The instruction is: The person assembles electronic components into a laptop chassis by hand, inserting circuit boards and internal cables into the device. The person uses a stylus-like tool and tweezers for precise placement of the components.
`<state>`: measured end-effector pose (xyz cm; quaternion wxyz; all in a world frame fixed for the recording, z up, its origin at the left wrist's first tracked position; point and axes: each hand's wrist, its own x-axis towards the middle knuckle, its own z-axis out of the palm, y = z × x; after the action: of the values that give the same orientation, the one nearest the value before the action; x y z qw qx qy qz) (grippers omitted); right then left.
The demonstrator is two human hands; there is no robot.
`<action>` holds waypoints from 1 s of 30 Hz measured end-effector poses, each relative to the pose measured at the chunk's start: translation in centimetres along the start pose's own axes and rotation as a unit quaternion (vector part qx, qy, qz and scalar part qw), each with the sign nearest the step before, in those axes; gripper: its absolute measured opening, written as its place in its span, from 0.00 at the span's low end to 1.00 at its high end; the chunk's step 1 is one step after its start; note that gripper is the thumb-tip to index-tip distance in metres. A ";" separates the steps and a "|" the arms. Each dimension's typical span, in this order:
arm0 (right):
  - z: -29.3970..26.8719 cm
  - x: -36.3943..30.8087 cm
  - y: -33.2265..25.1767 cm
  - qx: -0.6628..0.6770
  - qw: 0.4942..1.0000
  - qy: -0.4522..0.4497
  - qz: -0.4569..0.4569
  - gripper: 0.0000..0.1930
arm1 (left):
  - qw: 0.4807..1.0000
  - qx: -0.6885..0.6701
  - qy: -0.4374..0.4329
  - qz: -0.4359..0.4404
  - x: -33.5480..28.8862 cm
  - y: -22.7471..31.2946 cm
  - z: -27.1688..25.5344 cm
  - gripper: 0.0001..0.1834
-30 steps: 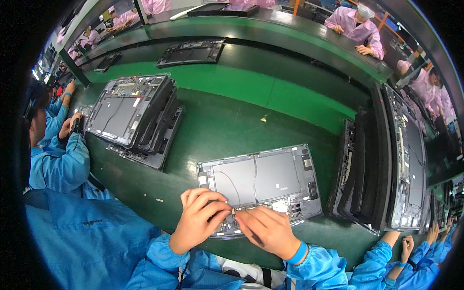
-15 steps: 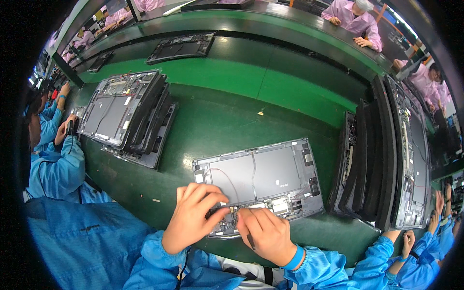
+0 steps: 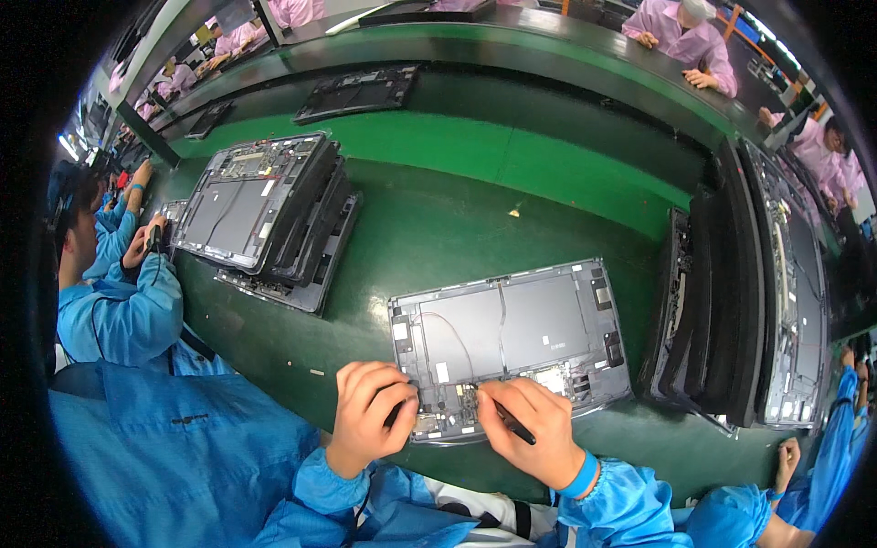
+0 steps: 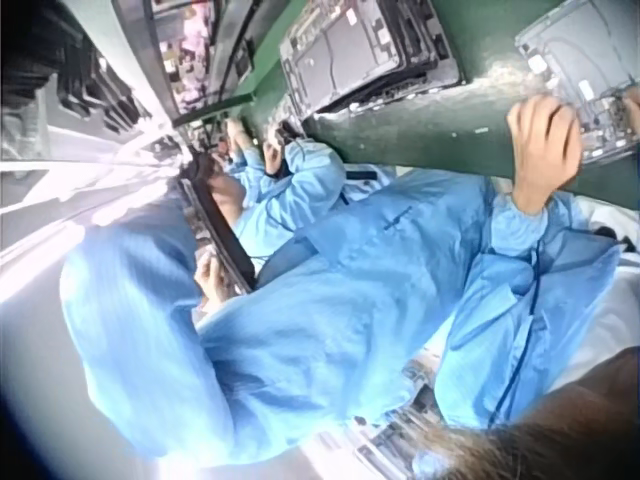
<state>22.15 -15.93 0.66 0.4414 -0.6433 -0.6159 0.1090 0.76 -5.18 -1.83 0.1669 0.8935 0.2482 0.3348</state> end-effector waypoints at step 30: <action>-1.0 -0.4 0.6 0.042 0.999 -0.029 -0.007 0.09 | 0.985 -0.061 -0.084 0.135 0.4 -0.7 -1.1 0.10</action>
<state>23.15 -16.64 0.63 0.4504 -0.6168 -0.6278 0.1502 -0.02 -4.23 -1.18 0.1942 0.9321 0.0894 0.2924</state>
